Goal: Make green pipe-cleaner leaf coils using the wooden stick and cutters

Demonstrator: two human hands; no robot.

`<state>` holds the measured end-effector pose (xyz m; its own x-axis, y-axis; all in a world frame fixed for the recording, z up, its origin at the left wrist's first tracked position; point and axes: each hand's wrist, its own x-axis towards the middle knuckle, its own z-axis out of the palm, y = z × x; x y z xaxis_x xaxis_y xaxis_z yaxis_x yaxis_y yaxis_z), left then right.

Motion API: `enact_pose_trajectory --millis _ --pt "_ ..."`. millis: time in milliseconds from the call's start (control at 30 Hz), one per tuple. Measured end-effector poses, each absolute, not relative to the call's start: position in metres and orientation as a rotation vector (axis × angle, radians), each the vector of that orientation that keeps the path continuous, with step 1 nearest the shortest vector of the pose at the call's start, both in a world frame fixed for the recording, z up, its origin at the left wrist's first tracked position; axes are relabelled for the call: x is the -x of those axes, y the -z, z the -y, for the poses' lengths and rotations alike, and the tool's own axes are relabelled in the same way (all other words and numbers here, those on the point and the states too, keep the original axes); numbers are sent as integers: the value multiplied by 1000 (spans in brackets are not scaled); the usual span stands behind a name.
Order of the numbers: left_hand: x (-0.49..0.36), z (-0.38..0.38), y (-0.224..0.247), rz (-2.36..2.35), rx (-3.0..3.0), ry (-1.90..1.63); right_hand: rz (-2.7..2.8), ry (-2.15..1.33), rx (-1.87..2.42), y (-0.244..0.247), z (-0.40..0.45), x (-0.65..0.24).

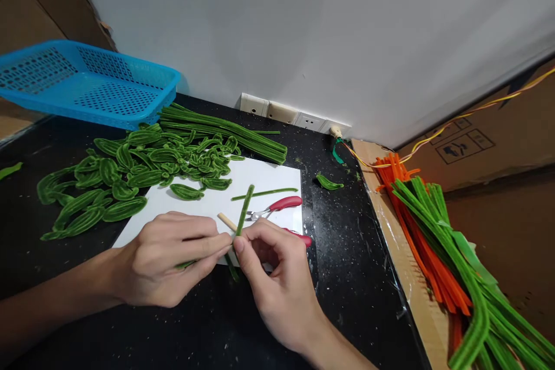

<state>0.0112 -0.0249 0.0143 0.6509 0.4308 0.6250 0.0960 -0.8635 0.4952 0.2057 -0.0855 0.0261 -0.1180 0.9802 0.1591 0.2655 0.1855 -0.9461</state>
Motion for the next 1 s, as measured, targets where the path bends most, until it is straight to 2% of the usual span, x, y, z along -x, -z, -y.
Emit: enact_pose_trajectory --millis 167,333,567,767,867,1000 --pt "-16 24 -24 -627 -1987 -831 1649 -889 1259 -23 85 -215" --pt "-21 26 -21 -651 -1777 -740 1669 -866 1287 -18 86 -221" --pt "-24 20 -15 -678 -1158 -695 1549 -564 1222 -18 85 -221" --pt "-24 16 -17 -650 -1212 -743 1655 -517 1191 -20 83 -223" --pt "-25 15 -16 -649 -1216 -761 1712 -594 1180 -20 82 -226" --pt "-24 16 -15 -642 -1244 -748 1611 -874 1265 -22 80 -227"
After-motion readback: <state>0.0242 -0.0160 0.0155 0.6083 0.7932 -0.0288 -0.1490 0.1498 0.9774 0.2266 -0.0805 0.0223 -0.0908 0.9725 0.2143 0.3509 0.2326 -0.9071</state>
